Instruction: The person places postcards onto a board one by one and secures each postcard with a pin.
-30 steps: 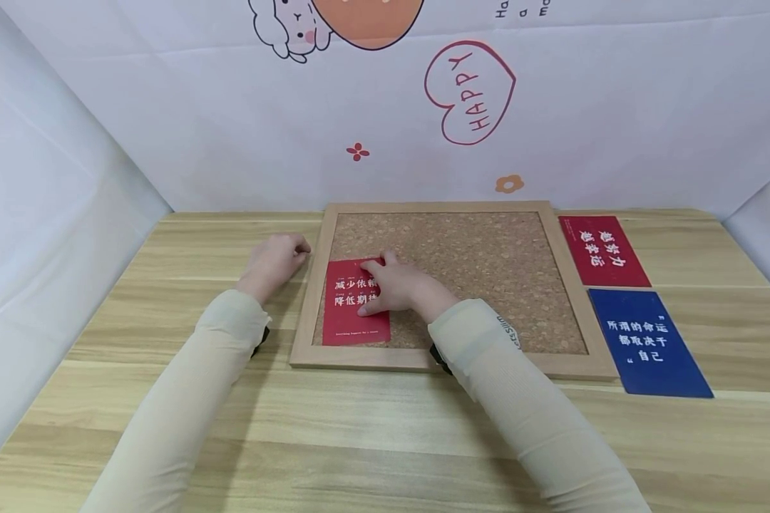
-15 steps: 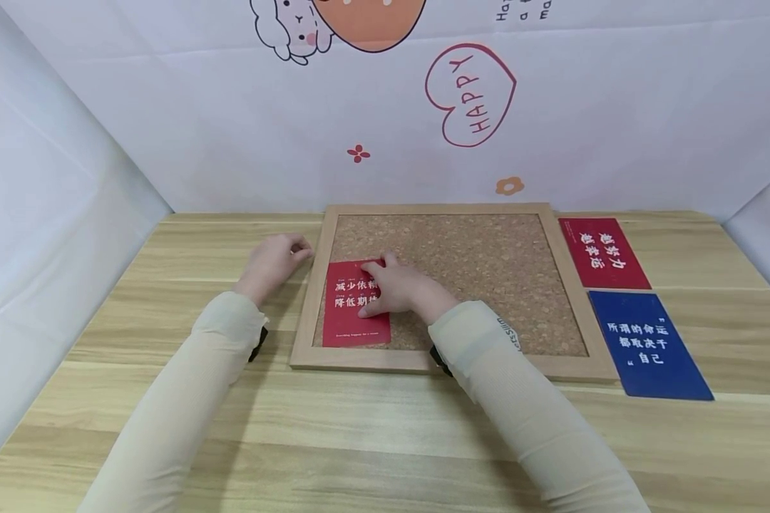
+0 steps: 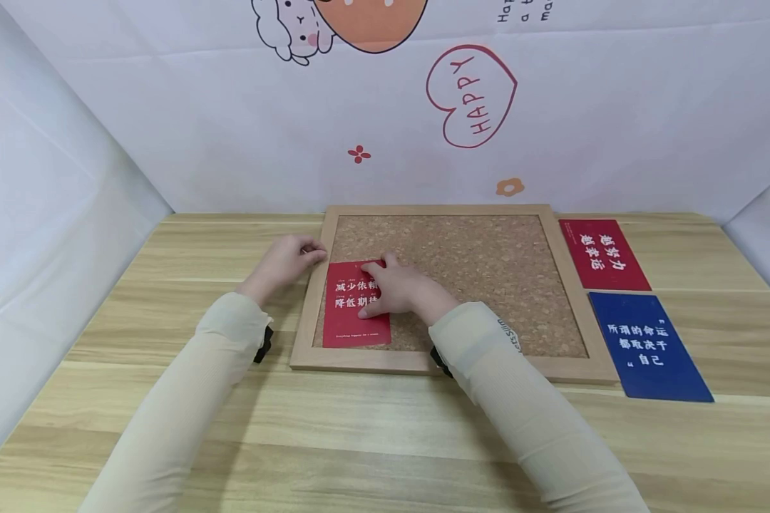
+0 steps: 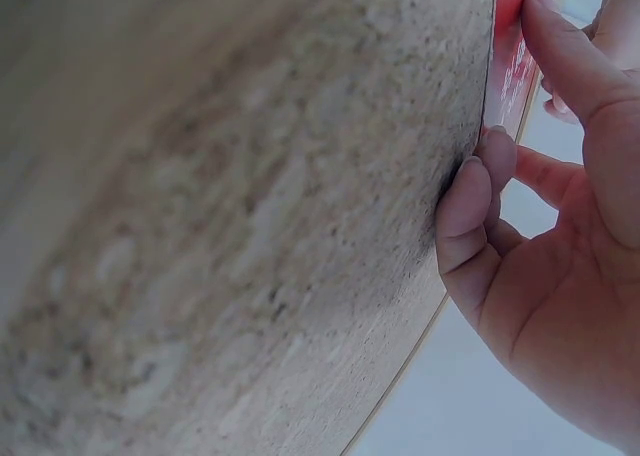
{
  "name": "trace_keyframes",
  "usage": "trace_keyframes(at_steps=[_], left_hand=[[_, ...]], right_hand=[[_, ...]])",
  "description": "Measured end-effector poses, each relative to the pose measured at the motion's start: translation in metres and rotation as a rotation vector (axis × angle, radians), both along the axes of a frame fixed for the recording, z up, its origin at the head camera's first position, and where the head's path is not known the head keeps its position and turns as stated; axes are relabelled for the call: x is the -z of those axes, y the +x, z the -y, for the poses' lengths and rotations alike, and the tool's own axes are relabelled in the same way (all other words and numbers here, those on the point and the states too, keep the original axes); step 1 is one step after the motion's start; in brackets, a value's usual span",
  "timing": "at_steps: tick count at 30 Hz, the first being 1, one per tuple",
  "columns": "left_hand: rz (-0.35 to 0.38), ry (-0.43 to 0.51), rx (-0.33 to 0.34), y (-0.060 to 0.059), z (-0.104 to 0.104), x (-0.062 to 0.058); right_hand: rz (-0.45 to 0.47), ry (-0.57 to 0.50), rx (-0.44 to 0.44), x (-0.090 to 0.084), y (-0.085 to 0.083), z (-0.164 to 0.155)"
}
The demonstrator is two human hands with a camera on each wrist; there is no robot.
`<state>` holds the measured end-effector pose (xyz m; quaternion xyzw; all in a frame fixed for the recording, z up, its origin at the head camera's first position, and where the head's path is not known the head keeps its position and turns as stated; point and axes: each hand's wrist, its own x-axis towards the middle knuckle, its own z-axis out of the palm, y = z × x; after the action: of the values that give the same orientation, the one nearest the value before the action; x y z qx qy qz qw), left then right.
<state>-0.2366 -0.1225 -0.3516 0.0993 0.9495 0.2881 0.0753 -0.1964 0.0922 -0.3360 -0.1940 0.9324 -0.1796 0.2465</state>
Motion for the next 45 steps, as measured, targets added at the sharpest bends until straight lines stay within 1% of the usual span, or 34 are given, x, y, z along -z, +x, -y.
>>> trace_keyframes(at_steps=[5, 9, 12, 15, 20, 23, 30, 36, 41, 45], left_hand=[[0.022, 0.032, 0.054, 0.000, -0.002, 0.000], [0.017, 0.057, 0.092, 0.001, -0.004, 0.000], [0.011, 0.070, 0.104, 0.002, -0.005, 0.000], [0.030, 0.088, 0.113, 0.002, -0.008, 0.001], [0.091, 0.103, 0.134, 0.002, -0.012, 0.002], [0.100, 0.093, 0.147, 0.002, -0.014, 0.002], [0.060, 0.041, 0.192, 0.004, -0.018, 0.001], [0.069, 0.033, 0.186, 0.005, -0.019, 0.001], [0.109, 0.035, 0.176, 0.005, -0.022, 0.000], [0.126, 0.035, 0.171, 0.005, -0.025, 0.000]], right_hand=[[-0.001, 0.000, -0.002, 0.001, 0.000, 0.000], [0.004, -0.007, 0.000, 0.000, -0.001, 0.000], [0.007, -0.012, 0.000, 0.000, -0.001, 0.000], [0.009, -0.014, -0.002, 0.001, -0.001, 0.000], [0.011, -0.012, -0.004, 0.000, -0.001, 0.000], [0.011, -0.007, -0.005, 0.000, 0.000, 0.000], [0.006, -0.005, -0.007, -0.001, 0.001, 0.000], [0.005, -0.009, -0.011, -0.002, 0.000, -0.001], [0.004, -0.008, -0.012, -0.001, 0.000, -0.001], [0.003, -0.006, -0.014, -0.001, 0.000, -0.001]])
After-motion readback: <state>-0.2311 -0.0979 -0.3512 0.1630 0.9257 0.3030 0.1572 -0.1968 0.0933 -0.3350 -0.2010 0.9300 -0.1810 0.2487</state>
